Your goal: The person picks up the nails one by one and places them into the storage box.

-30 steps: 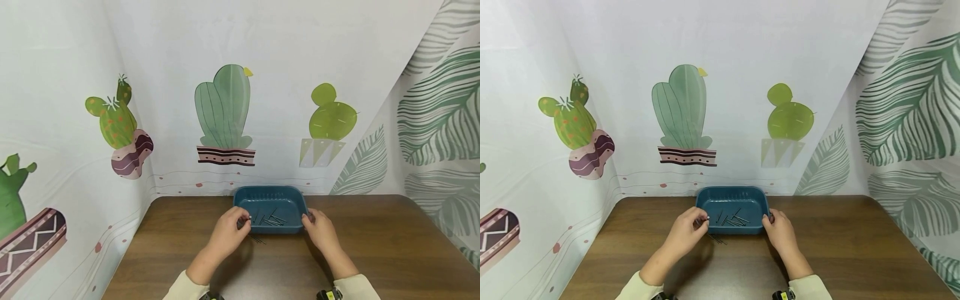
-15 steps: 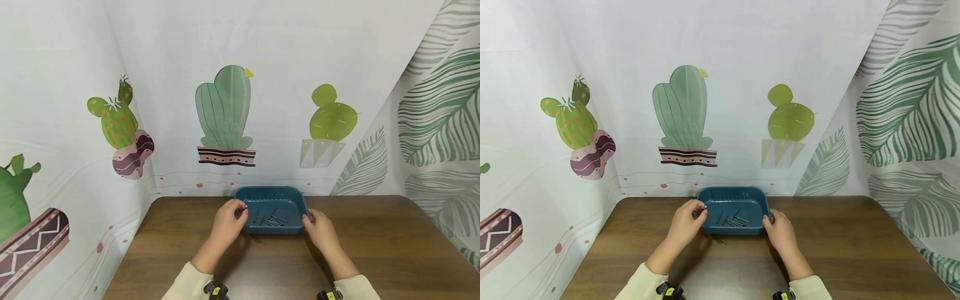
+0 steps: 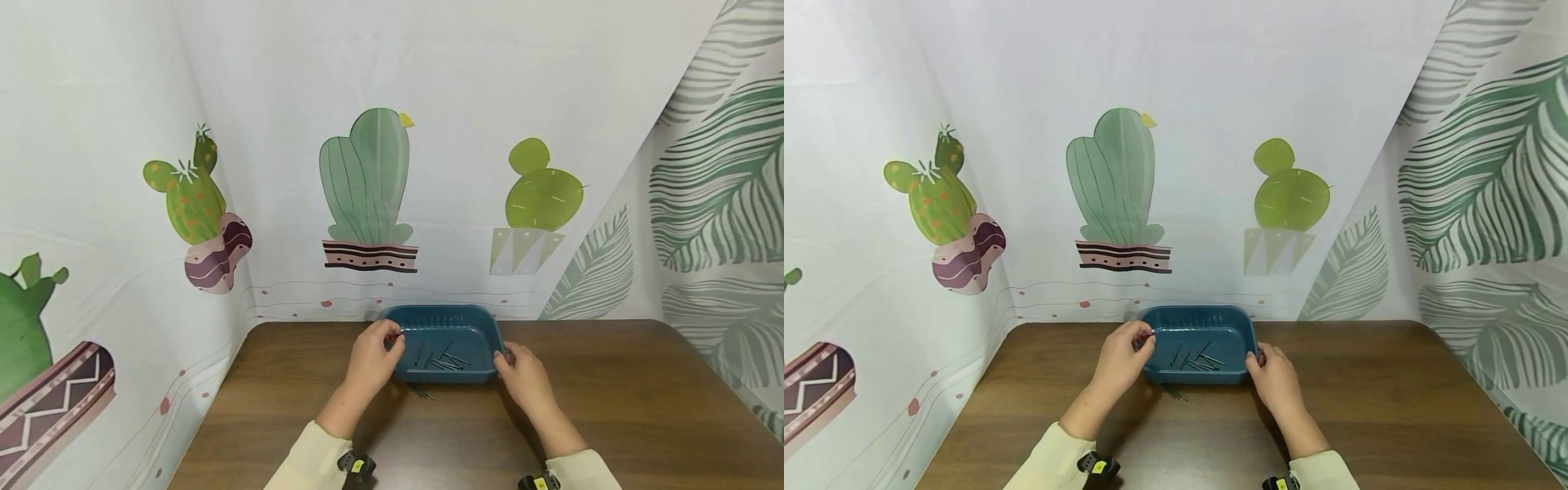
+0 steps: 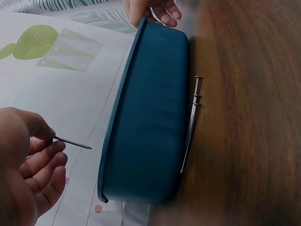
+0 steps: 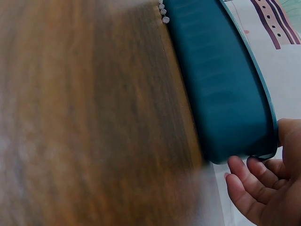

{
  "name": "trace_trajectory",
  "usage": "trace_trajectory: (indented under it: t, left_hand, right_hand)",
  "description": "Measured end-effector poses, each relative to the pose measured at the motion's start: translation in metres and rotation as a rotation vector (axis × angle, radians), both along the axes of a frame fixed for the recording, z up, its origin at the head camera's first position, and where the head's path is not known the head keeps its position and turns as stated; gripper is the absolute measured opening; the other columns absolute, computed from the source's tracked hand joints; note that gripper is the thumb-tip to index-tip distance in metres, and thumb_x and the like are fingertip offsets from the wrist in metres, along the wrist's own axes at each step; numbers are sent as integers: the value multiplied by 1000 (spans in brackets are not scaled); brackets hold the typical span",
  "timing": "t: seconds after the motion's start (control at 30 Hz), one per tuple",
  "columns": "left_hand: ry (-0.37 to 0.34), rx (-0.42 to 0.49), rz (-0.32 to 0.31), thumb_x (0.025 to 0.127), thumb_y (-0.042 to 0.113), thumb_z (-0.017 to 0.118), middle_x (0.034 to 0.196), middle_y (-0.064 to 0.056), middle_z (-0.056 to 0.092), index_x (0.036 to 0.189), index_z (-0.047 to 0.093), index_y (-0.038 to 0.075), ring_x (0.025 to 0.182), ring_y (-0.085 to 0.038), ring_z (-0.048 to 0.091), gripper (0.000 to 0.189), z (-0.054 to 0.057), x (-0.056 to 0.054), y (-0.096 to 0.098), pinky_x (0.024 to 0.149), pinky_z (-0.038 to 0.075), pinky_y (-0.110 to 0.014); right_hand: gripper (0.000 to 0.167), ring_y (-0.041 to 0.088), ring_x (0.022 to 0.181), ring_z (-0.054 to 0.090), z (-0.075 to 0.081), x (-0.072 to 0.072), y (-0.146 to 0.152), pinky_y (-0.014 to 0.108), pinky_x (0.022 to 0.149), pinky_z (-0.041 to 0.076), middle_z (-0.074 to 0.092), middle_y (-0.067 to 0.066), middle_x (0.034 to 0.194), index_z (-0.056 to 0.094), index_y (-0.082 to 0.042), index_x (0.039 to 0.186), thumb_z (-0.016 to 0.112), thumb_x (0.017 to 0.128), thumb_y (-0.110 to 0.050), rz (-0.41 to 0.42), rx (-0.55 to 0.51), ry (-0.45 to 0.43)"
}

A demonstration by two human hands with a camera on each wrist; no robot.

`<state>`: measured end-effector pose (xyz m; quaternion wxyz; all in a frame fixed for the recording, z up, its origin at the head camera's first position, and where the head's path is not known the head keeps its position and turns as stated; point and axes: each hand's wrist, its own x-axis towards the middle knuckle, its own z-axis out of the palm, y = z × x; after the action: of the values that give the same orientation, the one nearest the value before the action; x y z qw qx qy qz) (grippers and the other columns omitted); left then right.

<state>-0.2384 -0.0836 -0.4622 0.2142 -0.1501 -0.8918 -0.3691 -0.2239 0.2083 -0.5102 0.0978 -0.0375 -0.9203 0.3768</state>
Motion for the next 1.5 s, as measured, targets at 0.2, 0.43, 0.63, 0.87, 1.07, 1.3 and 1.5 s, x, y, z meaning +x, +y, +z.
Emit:
trace_trajectory:
  t: [0.2, 0.43, 0.63, 0.87, 1.07, 1.3, 1.5]
  left_hand:
    - [6, -2, 0, 91, 16, 72, 89, 3, 67, 95, 69, 13, 80, -10, 62, 5, 0, -2, 1, 70, 53, -24]
    - [-3, -11, -2, 92, 16, 72, 89, 2, 67, 95, 69, 13, 80, -10, 62, 5, 1, 0, 1, 70, 53, -23]
    - [-8, -20, -2, 92, 17, 72, 88, 2, 66, 95, 69, 13, 79, -10, 61, 6, 1, -1, 2, 70, 54, -23]
    - [-7, -31, -2, 92, 17, 72, 88, 2, 66, 94, 69, 13, 79, -9, 62, 6, -2, -2, 2, 71, 54, -24]
    - [-4, -24, -13, 91, 16, 72, 88, 2, 66, 95, 69, 13, 79, -9, 61, 5, -2, -3, 2, 71, 54, -24]
    - [-40, -26, -14, 92, 19, 73, 97, 0, 69, 105, 70, 12, 86, -12, 64, 15, -1, -3, 3, 75, 56, -28]
    - [-83, 1, -21, 92, 34, 73, 134, -4, 62, 141, 56, 14, 113, -19, 64, 55, 2, -2, 2, 88, 57, -39]
  right_hand:
    - [40, 19, 77, 68, 0, 0, 0, 31, 68, 54, 63, 17, 95, 60, 10, 126, 59, 98, -18, -2, -15, -3]
    - [41, 17, 71, 69, -1, 0, 0, 28, 63, 58, 62, 21, 99, 57, 11, 129, 56, 98, -14, -2, -95, -15]
    - [39, 18, 69, 70, -3, -1, 0, 23, 60, 58, 60, 24, 102, 56, 12, 130, 54, 98, -11, 3, -170, -15]
    - [41, 20, 69, 71, -3, -2, -1, 23, 60, 59, 58, 26, 106, 53, 14, 133, 51, 98, -9, 1, -209, -27]
    - [41, 21, 70, 71, -1, -1, -2, 24, 60, 59, 57, 26, 106, 52, 13, 133, 49, 99, -10, -2, -218, -43]
    - [41, 19, 69, 70, 1, 0, -3, 24, 60, 59, 57, 25, 104, 52, 14, 133, 49, 99, -10, -2, -221, -46]
    - [41, 19, 68, 70, 1, 0, -3, 23, 60, 59, 57, 24, 103, 53, 13, 132, 49, 99, -10, 1, -204, -29]
